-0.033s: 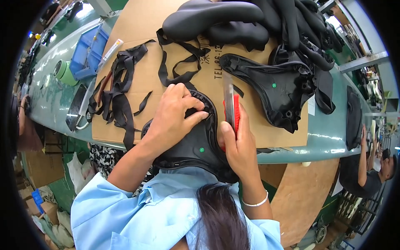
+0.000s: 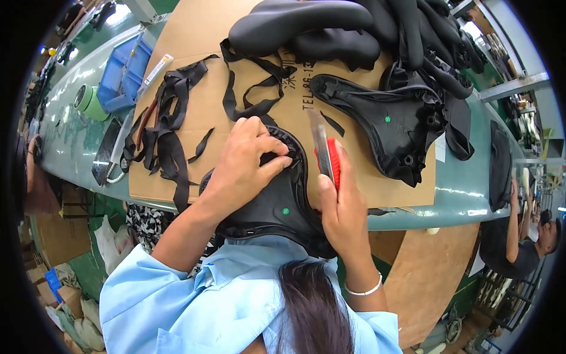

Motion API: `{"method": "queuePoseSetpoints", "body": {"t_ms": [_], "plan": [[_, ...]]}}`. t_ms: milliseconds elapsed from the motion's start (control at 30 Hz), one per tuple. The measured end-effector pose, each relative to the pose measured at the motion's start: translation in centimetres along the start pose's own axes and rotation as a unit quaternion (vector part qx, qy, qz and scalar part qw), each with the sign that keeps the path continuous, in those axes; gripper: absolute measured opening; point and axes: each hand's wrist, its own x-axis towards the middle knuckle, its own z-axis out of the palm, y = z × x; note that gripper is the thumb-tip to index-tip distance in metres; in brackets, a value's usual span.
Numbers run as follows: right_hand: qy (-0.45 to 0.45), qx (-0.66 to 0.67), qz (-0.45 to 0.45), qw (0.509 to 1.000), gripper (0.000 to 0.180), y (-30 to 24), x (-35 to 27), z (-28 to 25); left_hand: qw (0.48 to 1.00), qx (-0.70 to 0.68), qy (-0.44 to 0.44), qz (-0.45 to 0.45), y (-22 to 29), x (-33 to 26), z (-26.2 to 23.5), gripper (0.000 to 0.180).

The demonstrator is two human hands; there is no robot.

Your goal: Trim excess material from the edges of bicycle saddles using a utility knife.

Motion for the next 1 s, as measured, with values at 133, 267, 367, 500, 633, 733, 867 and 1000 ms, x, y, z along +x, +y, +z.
{"method": "queuePoseSetpoints", "body": {"t_ms": [133,267,367,500,633,733,867,1000], "plan": [[0.003,-0.252,-0.182,0.95,0.05,-1.0,-0.4,-2.3,0.997,-0.066,-0.022,-0.038,0.1,0.4,-0.3,0.012],[-0.051,-0.418,-0.214,0.882,0.06,-2.6,-0.3,-2.2,0.994,-0.091,-0.026,-0.059,-0.1,0.6,-0.2,0.01],[-0.056,-0.479,-0.195,0.854,0.061,-2.7,-1.5,-2.0,0.965,-0.222,-0.026,-0.138,-0.8,1.1,-1.2,0.013],[-0.049,-0.388,-0.154,0.908,0.064,-0.4,-5.0,-0.9,0.743,-0.646,0.124,-0.127,-3.5,1.5,-1.2,0.018],[0.077,-0.19,-0.152,0.967,0.047,2.2,-5.3,-1.1,0.64,-0.708,0.261,-0.146,-7.1,1.1,-4.2,0.031],[0.01,-0.082,-0.031,0.996,0.033,1.3,-1.6,-0.9,0.97,-0.083,-0.067,-0.22,-5.3,-1.2,-5.3,0.046],[-0.049,-0.002,-0.103,0.993,0.029,0.2,1.8,0.0,0.82,-0.339,-0.27,-0.374,-2.9,-0.5,-8.6,0.043],[0.212,0.176,-0.211,0.938,0.026,-1.3,4.3,-2.7,0.81,-0.513,0.013,-0.284,-10.4,5.8,-11.3,0.047]]}}
